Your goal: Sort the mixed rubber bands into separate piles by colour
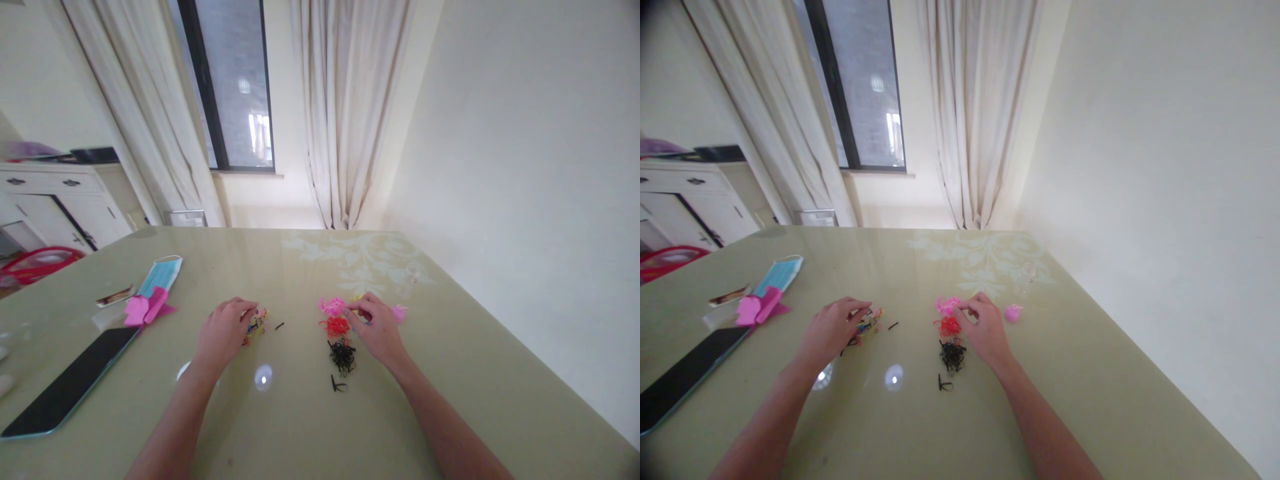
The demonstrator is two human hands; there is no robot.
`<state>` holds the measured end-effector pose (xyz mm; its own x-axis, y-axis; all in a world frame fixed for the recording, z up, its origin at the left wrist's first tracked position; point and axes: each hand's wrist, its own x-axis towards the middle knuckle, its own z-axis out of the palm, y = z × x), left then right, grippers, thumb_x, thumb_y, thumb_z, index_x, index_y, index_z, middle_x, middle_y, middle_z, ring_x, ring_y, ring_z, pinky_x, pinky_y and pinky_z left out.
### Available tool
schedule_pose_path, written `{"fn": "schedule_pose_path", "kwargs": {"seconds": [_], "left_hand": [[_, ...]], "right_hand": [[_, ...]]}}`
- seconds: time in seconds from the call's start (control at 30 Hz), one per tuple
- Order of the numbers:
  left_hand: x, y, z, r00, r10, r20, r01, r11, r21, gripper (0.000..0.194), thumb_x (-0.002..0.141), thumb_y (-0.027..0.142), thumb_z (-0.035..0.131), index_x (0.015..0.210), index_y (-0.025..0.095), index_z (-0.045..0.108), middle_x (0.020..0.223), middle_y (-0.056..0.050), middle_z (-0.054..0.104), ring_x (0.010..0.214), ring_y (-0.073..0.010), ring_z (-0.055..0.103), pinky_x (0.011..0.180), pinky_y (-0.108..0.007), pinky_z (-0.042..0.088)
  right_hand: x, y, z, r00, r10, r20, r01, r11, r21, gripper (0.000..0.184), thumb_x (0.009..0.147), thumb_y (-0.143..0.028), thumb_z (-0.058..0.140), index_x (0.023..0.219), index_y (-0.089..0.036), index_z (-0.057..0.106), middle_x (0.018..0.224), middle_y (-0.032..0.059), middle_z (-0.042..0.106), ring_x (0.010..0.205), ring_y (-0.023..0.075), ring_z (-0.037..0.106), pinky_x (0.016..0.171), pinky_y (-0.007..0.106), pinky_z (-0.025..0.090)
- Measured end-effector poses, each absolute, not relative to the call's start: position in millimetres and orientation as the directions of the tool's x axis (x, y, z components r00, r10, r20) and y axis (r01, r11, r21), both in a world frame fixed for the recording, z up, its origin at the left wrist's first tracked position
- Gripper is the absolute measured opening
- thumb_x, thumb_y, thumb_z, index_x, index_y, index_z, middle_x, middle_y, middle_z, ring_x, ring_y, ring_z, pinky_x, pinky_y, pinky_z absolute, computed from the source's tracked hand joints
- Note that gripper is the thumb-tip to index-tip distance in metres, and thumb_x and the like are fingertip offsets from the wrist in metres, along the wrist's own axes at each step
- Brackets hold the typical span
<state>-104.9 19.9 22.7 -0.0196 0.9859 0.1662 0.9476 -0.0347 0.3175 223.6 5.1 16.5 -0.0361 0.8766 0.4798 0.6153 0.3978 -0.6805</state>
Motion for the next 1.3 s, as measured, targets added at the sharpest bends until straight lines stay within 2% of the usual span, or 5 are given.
{"fn": "schedule_pose_path", "kwargs": {"seconds": [0.27,0.4,0.8,1.07,1.3], "left_hand": [[-91.8,11.3,38.4,0.037,0.998,0.048,0.501,-0.060,0.863,0.044,0.088,0.056,0.062,0.109,0.021,0.079,0.086,-0.005,0.076,0.064,-0.0165,0.063,0.050,-0.024,0.045],[-52.9,3.6,55.3,0.053,0.995,0.084,0.268,-0.095,0.959,0.047,0.076,0.059,0.076,0.100,0.019,0.081,0.078,-0.003,0.073,0.062,-0.0130,0.058,0.052,-0.022,0.041],[9.7,-4.5,32.1,0.563,0.821,0.093,0.509,-0.433,0.744,0.032,0.096,0.038,0.055,0.111,0.031,0.082,0.108,-0.004,0.078,0.091,-0.0199,0.068,0.085,-0.029,0.051],[-66.0,43.6,22.7,0.052,0.987,0.151,0.904,-0.110,0.413,0.031,0.093,0.024,0.051,0.107,0.023,0.080,0.114,-0.009,0.078,0.107,-0.0259,0.070,0.098,-0.036,0.050],[-80.3,40.0,1.2,0.158,0.987,0.028,0.897,-0.155,0.414,0.021,0.088,0.034,0.062,0.094,0.023,0.079,0.102,-0.007,0.077,0.099,-0.0247,0.070,0.088,-0.033,0.052]], "right_hand": [[237.9,13.5,17.9,0.081,0.861,0.502,0.610,0.355,-0.708,0.026,0.090,-0.038,0.067,0.083,-0.017,0.080,0.076,0.0044,0.061,0.063,0.0166,0.053,0.061,0.031,0.042],[252.6,19.6,20.4,0.216,0.828,0.517,0.580,0.317,-0.750,0.030,0.089,-0.043,0.066,0.082,-0.017,0.079,0.075,0.0048,0.062,0.063,0.0173,0.053,0.060,0.030,0.042],[269.3,26.8,-0.2,-0.251,0.943,0.218,0.780,0.330,-0.532,0.008,0.081,-0.020,0.078,0.088,-0.023,0.083,0.091,0.0044,0.068,0.085,0.0199,0.066,0.079,0.031,0.047],[264.9,24.9,-5.8,-0.292,0.932,0.213,0.802,0.360,-0.477,0.017,0.075,-0.006,0.074,0.076,-0.022,0.080,0.084,0.0023,0.066,0.080,0.0186,0.062,0.073,0.027,0.043],[270.8,16.8,3.3,-0.303,0.932,0.198,0.819,0.361,-0.446,0.021,0.068,-0.001,0.070,0.069,-0.021,0.077,0.079,0.0035,0.065,0.076,0.0199,0.060,0.071,0.028,0.042]]}}
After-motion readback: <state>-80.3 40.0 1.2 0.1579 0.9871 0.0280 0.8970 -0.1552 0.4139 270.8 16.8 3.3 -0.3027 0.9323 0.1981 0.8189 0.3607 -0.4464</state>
